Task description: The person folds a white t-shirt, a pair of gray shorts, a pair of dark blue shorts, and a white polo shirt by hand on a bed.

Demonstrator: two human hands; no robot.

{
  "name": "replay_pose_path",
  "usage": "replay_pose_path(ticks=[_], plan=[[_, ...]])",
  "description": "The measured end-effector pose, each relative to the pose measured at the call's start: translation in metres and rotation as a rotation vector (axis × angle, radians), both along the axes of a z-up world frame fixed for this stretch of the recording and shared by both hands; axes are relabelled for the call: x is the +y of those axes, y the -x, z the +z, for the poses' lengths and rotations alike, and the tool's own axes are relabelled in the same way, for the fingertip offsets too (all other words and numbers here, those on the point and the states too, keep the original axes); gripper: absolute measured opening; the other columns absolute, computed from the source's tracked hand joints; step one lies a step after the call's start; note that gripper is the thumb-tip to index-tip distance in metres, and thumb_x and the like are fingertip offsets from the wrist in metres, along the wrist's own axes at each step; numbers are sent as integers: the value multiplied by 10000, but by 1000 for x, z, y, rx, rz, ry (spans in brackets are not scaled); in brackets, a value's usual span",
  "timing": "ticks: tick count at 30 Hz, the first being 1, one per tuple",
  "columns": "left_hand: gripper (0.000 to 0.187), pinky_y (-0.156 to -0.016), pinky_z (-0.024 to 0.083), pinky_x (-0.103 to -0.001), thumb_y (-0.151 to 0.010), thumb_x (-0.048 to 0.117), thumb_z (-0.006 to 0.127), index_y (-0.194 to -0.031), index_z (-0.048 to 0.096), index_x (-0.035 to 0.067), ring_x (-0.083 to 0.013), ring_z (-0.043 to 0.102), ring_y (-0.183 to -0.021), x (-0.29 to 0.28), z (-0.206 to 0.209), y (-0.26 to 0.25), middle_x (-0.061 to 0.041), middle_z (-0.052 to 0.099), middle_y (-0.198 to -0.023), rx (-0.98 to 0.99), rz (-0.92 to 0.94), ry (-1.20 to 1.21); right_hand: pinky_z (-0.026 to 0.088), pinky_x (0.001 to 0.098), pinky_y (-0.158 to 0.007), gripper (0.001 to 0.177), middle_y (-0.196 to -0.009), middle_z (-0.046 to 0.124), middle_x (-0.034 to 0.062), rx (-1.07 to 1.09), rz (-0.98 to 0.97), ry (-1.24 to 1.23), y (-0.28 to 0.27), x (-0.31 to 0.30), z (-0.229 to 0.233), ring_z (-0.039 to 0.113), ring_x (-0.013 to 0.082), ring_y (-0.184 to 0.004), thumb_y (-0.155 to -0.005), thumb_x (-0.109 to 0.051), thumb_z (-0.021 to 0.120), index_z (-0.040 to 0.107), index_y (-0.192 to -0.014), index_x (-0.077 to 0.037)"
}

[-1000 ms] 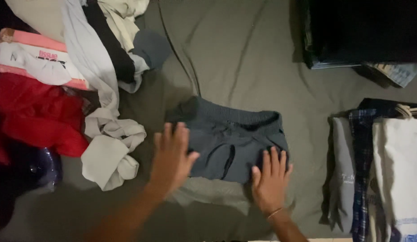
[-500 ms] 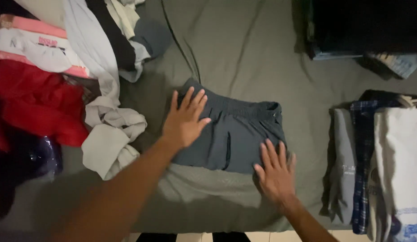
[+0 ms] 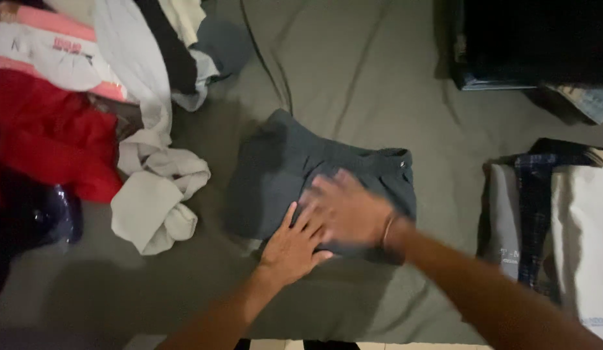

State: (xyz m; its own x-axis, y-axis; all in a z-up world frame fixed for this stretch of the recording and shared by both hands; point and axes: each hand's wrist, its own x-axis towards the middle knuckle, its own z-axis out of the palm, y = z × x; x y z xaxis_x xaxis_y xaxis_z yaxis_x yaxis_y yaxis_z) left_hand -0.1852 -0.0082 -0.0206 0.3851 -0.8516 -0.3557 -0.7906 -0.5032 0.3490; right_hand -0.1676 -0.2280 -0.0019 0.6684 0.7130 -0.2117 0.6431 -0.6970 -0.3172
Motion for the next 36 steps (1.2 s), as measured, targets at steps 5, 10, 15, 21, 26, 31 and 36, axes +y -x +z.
replay_pose_path(ticks=[5,10,15,21,26,31,36], plan=[[737,-1181,128,-640,-927,573,479,-1532,437,154,-297,178,-1524,11,-3,4,-34,297,-1651,-125,119,283,181,626,-1207,682,-1603,394,128,-96,-810,188,-48,-85,21,258,374,-1522,-914,-443,541,469,-1502,-104],[676,-1186,168,-660,-1017,489,520,-1511,432,37,-410,181,-1536,-1,16,34,-142,280,-1653,-36,274,375,183,632,-1187,703,-1560,441,189,-393,-586,139,-48,-90,36,294,439,-1500,-994,-531,464,493,-1478,-23],[726,-1123,180,-668,-943,450,641,-1476,449,-3,-457,194,-1478,-17,34,76,-200,305,-1610,138,388,390,255,570,-1222,760,-1551,436,136,-44,-284,-246,-44,-11,36,320,381,-1515,-970,-675,363,509,-1438,-94],[715,-1132,200,-639,-901,465,640,-1489,489,88,-341,269,-1485,16,18,42,-93,377,-1597,-75,347,315,196,670,-1108,595,-1518,423,45,-238,-137,65,-59,-12,2,288,404,-1432,-881,-590,479,543,-1386,-281],[598,-1141,214,-621,-981,414,605,-1457,506,66,-350,320,-1480,17,29,45,-122,410,-1593,-53,388,338,343,521,-1172,606,-1546,474,171,-155,-877,-63,-68,-88,12,419,383,-1428,-1020,-496,542,494,-1482,-107],[440,-1125,440,-435,-1035,440,525,-1349,613,145,-262,589,-1324,18,-9,103,-56,626,-1405,174,1100,399,428,450,-1089,767,-1369,617,123,351,-707,96,-64,-95,29,541,343,-1314,-798,-679,716,592,-1369,-182],[770,-1078,416,-467,-906,548,561,-1523,458,98,-326,604,-1305,20,-62,109,-131,620,-1476,1690,2166,448,471,399,-1082,918,-1353,649,151,721,-815,53,-64,-84,22,612,322,-1271,-699,-606,804,528,-1435,-131]])
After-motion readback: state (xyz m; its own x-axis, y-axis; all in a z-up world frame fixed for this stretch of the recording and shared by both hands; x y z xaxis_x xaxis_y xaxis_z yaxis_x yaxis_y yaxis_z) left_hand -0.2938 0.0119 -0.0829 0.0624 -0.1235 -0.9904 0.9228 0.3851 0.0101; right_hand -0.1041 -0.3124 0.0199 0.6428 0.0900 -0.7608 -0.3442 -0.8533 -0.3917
